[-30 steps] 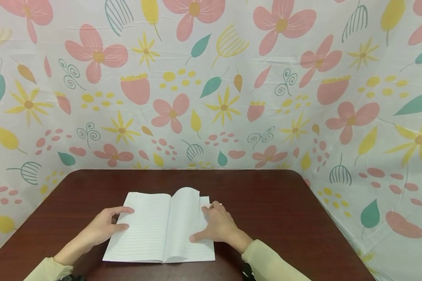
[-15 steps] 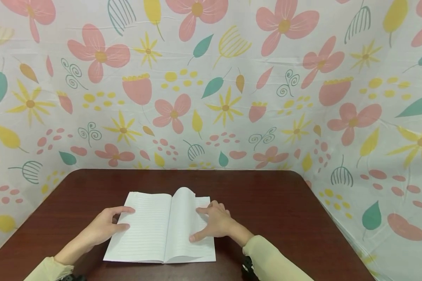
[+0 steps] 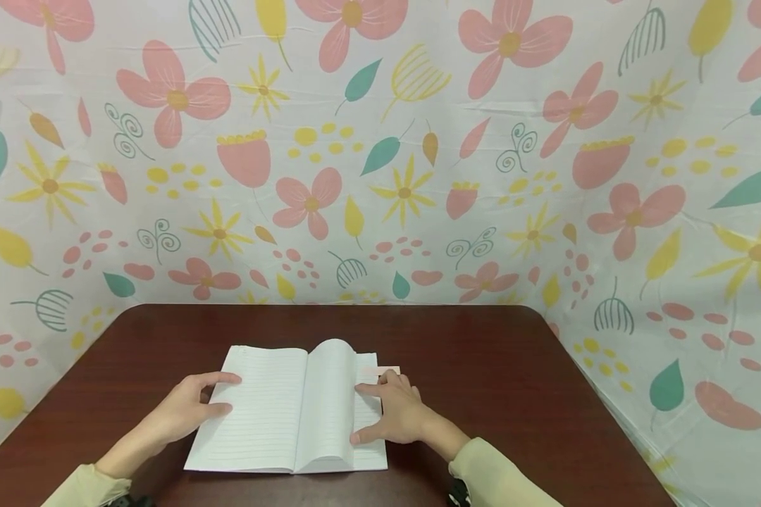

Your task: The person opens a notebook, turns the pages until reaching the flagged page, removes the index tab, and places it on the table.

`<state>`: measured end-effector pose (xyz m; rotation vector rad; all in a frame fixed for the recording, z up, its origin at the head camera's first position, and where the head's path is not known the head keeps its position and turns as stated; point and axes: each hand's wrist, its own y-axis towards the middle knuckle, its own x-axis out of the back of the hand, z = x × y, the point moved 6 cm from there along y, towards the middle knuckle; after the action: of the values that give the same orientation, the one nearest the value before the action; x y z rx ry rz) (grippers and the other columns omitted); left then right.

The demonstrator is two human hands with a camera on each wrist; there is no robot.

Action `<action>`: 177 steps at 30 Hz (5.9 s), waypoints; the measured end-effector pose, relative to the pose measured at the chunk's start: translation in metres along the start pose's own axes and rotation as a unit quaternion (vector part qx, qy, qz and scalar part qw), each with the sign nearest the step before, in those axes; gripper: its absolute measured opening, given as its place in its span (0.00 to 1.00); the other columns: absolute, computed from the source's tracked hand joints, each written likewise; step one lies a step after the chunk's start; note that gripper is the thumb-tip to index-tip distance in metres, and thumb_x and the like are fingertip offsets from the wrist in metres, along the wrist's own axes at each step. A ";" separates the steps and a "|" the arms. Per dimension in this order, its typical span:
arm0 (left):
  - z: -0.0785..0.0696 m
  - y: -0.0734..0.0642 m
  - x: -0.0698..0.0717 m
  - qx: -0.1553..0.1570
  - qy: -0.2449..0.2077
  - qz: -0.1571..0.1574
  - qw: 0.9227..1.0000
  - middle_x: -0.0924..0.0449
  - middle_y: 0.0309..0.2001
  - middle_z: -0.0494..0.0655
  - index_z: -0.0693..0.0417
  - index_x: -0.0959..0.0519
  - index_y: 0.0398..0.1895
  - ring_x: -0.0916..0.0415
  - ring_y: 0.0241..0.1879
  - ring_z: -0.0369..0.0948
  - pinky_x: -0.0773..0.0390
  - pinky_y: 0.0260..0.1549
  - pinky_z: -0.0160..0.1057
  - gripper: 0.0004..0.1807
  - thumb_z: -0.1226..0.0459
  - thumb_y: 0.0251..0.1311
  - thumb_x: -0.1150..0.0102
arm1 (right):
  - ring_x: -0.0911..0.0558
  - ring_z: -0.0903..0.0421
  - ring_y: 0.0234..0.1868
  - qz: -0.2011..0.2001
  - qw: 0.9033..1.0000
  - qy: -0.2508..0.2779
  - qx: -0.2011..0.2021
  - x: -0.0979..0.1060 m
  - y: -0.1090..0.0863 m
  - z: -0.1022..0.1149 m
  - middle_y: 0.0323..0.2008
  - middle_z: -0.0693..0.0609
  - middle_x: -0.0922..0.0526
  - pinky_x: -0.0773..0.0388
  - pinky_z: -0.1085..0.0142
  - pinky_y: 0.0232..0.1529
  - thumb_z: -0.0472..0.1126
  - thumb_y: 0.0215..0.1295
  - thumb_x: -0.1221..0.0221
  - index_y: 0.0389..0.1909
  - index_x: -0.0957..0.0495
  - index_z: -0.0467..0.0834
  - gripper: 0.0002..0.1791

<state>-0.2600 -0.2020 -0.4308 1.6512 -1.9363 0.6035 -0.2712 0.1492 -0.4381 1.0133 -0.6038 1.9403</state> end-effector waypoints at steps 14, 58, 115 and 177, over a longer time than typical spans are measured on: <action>0.004 -0.001 0.001 0.002 0.000 -0.003 1.000 0.23 0.64 0.62 0.54 0.15 0.59 0.29 0.56 0.54 0.26 0.47 0.51 0.22 0.70 0.60 0.27 | 0.37 0.49 0.48 0.015 1.000 -0.024 0.010 -0.008 0.019 0.022 0.51 0.50 0.32 0.37 0.52 0.45 0.62 0.56 0.24 0.68 0.18 0.50 0.40; 0.004 0.002 -0.001 0.016 -0.001 -0.013 1.000 0.22 0.63 0.61 0.57 0.16 0.61 0.26 0.48 0.49 0.24 0.40 0.45 0.23 0.70 0.61 0.30 | 0.24 0.53 0.52 0.059 0.978 0.167 0.114 -0.040 0.049 0.070 0.73 0.51 0.28 0.26 0.62 0.55 0.46 0.68 0.28 0.75 0.28 0.46 0.36; 0.004 0.000 -0.003 0.040 -0.033 -0.015 0.999 0.18 0.39 0.50 0.71 0.29 0.71 0.20 0.31 0.43 0.19 0.31 0.42 0.34 0.72 0.61 0.32 | 0.31 0.51 0.65 0.044 0.996 0.007 0.075 -0.054 0.055 0.090 0.71 0.51 0.31 0.30 0.60 0.63 0.52 0.55 0.20 0.68 0.20 0.47 0.40; -0.089 0.009 -0.054 -0.231 0.174 -0.001 0.957 0.19 0.58 0.58 0.58 0.14 0.53 0.29 0.63 0.63 0.28 0.57 0.68 0.20 0.79 0.58 0.37 | 0.18 0.35 0.55 -0.106 0.990 0.050 0.083 0.037 0.019 -0.011 0.51 0.35 0.19 0.18 0.45 0.53 0.31 0.67 0.31 0.58 0.18 0.29 0.20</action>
<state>-0.2537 -0.1033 -0.3976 1.1670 -1.6579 0.3697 -0.3033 0.1643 -0.4138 1.0313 -0.2693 1.8610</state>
